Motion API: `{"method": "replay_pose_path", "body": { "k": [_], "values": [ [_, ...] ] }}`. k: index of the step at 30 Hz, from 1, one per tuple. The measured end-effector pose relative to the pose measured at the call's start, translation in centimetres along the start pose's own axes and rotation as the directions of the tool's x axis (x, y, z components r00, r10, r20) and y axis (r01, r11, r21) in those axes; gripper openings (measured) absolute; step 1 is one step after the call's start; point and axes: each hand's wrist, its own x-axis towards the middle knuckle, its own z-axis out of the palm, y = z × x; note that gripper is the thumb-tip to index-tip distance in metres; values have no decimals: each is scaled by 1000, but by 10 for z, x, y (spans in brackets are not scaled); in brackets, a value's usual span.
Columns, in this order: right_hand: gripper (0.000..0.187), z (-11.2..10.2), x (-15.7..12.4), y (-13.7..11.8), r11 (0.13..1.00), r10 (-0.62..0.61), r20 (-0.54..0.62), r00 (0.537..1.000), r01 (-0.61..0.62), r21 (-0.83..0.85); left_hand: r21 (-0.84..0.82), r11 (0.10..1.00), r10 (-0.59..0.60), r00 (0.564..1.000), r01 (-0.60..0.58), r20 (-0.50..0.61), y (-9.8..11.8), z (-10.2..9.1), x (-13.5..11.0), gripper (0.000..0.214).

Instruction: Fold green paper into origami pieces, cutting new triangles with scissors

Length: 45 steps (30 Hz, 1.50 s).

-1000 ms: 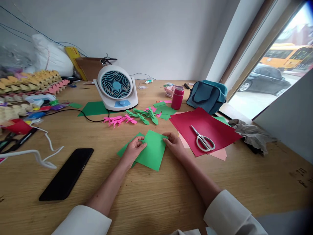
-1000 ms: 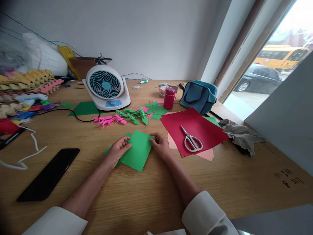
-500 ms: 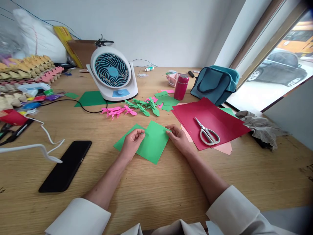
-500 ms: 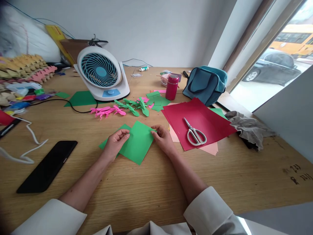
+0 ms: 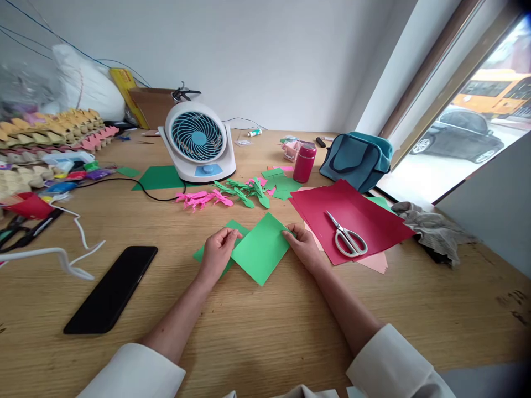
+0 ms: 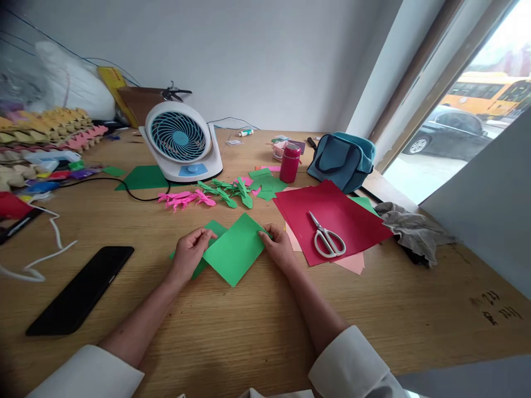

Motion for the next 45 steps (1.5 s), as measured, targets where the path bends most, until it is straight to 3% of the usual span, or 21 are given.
{"method": "replay_pose_path", "body": {
  "k": [4,7,10,13,18,22,26,30,36,42,45],
  "values": [
    [37,0,-1,-4,1000,9,12,1000,-9,17,28,997,79,997,-78,-25,1,1,-2,32],
    [37,-1,-2,-5,1000,10,-33,999,-10,15,-22,993,118,993,-118,30,0,4,-3,26],
    [35,-3,-3,-5,1000,-5,-97,995,6,13,-32,995,100,992,-98,77,-4,8,-5,29],
    [32,-4,-2,-2,999,-18,-139,990,23,37,14,997,82,995,-82,51,-10,12,-6,33],
    [32,-3,-4,-1,998,-55,-140,989,60,29,-2,999,50,997,-50,57,-13,18,-8,30],
    [36,-2,-6,-4,992,-104,-87,991,98,-77,66,994,78,994,-83,78,-8,19,-10,22],
    [25,-4,-6,-6,982,-120,5,993,119,-147,139,986,78,991,-92,107,-8,18,-12,18],
    [26,-7,-5,-7,959,-106,66,992,120,-258,130,988,79,995,-86,57,-11,15,-11,18],
    [29,-9,-7,-10,948,-99,75,992,117,-295,57,993,103,995,-103,-8,-8,12,-10,20],
    [29,-11,-8,-13,944,-98,156,983,142,-298,58,991,115,986,-123,124,1,15,-14,21],
    [27,-11,-7,-11,955,-78,149,986,117,-273,64,991,110,985,-119,129,1,16,-14,21]
  ]
}}
